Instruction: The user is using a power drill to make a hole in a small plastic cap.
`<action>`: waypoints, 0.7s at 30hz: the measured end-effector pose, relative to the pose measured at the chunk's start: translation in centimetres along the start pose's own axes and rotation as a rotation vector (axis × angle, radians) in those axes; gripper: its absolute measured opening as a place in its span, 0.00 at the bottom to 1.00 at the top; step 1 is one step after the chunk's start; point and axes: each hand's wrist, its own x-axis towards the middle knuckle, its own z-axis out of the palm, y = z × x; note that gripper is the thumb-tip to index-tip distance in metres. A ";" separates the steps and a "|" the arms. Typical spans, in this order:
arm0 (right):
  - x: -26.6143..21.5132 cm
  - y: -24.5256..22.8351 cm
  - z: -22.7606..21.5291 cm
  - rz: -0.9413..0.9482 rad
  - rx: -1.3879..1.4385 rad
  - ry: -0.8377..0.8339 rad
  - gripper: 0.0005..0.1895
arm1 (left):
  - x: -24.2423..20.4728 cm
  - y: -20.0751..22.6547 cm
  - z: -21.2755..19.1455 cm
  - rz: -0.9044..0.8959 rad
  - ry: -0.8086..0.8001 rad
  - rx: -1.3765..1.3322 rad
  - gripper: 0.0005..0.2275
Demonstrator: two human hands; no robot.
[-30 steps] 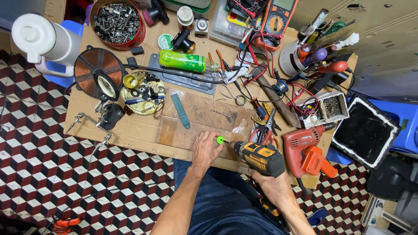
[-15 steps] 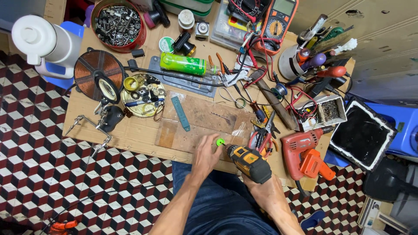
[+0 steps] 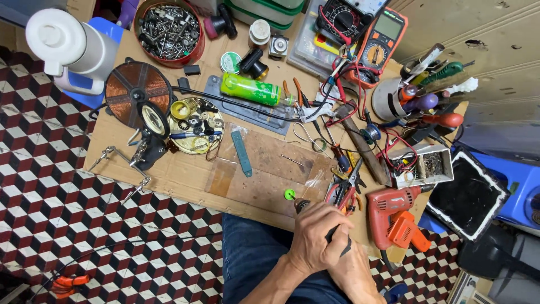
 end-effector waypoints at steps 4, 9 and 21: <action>-0.3 -0.2 0.4 -0.020 -0.072 -0.023 0.14 | -0.6 0.1 -0.7 0.030 0.028 -0.035 0.04; 0.0 -0.6 -0.3 -0.014 -0.100 -0.053 0.15 | -0.7 0.1 -0.6 -0.001 0.038 -0.055 0.06; 0.2 -2.0 -1.1 0.094 -0.062 -0.072 0.21 | -0.5 0.0 -1.6 0.000 0.100 -0.108 0.08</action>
